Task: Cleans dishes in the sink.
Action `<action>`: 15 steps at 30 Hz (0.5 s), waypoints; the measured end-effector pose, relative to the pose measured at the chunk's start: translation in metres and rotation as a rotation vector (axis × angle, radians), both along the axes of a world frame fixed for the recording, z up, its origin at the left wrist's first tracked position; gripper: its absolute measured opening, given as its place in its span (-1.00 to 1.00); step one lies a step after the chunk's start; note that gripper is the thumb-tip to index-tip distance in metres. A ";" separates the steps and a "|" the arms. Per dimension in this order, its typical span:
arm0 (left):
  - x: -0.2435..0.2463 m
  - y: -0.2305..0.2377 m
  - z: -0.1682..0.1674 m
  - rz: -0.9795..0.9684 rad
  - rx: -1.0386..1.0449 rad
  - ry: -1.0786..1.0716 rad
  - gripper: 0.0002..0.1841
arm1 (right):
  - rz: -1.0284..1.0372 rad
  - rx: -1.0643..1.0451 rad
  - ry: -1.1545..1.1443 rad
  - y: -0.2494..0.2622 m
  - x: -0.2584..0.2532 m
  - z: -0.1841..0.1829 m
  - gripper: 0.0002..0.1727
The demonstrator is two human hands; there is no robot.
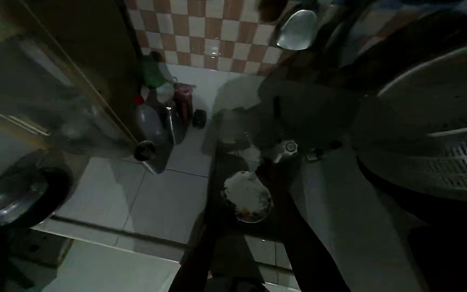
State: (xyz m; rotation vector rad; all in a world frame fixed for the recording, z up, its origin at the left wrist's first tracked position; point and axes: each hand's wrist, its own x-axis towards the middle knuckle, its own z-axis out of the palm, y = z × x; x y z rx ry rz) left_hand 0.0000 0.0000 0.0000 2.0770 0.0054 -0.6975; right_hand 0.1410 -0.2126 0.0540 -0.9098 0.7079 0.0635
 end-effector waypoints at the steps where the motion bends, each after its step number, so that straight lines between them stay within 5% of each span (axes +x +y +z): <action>1: 0.000 0.000 0.000 -0.021 0.026 -0.029 -0.56 | 0.008 0.053 -0.032 -0.003 -0.001 0.000 -0.63; 5: 0.002 0.002 0.009 -0.163 0.145 -0.127 -0.56 | 0.256 0.002 -0.125 -0.006 -0.014 0.010 -0.51; 10: -0.007 0.006 0.008 -0.226 0.083 -0.059 -0.56 | 1.216 -0.537 0.061 -0.013 -0.048 -0.003 -0.59; 13: -0.012 0.003 -0.048 -0.144 -0.052 -0.068 -0.57 | 1.112 -0.979 0.016 -0.037 -0.074 -0.022 -0.61; 15: -0.008 -0.004 -0.043 0.028 -0.200 0.030 -0.59 | 0.860 -1.101 0.048 -0.053 -0.093 -0.037 -0.61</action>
